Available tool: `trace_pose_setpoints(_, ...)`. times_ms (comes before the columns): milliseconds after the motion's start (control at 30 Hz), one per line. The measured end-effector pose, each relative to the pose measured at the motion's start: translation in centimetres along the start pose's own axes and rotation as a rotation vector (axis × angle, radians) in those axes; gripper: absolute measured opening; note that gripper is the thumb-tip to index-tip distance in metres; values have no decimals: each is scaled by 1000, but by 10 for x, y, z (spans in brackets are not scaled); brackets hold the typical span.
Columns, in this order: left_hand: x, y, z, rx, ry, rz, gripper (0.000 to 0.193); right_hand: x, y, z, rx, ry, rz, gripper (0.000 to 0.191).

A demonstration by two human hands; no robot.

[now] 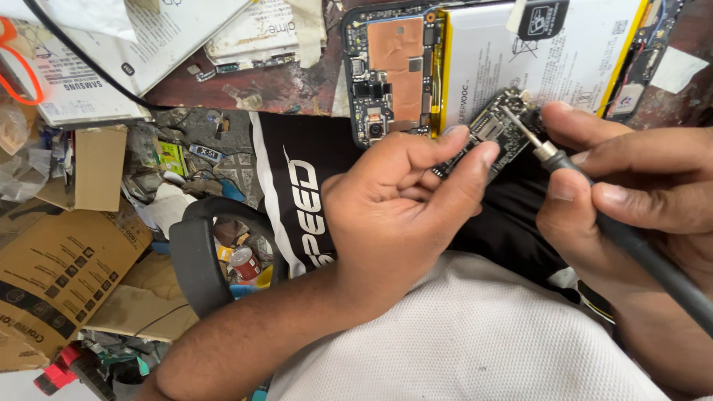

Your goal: The person repairs a disassembled smartphone, holding the open device on their lap and prying at its internals by hand. They then handle the small logic board, solder on it with a soldering iron, and use a multimeter probe and tweezers to test and adjust components on the board and battery contacts.

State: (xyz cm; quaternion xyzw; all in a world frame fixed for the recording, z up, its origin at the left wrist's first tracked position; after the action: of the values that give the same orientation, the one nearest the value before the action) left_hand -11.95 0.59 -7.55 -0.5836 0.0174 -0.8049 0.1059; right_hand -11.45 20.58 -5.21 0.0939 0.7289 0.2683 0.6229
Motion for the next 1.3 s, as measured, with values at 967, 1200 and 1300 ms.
trace_pose_setpoints(967,-1,1,-2,38,-60,-48,15,0,-6,-1,-3,4,72,35)
trace_pose_setpoints(1200,-2,-1,-2,42,-43,-36,14,0,-9,-1,11,20,109,41)
trace_pose_setpoints(1300,-2,-1,-2,41,-41,-47,14,5,-9,1,9,45,119,41)
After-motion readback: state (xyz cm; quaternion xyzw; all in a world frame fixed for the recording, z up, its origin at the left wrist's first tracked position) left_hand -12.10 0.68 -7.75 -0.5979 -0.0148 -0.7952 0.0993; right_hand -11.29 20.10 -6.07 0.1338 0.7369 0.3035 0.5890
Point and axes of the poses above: each hand's wrist, its own z-axis away from the middle knuckle, its own y-axis out of the back of the hand, x = y × z, the point moved 4 cm from there along -z, towards the middle knuckle, and after that the axes turned 2 degrees about y, right-handed, at the moved point
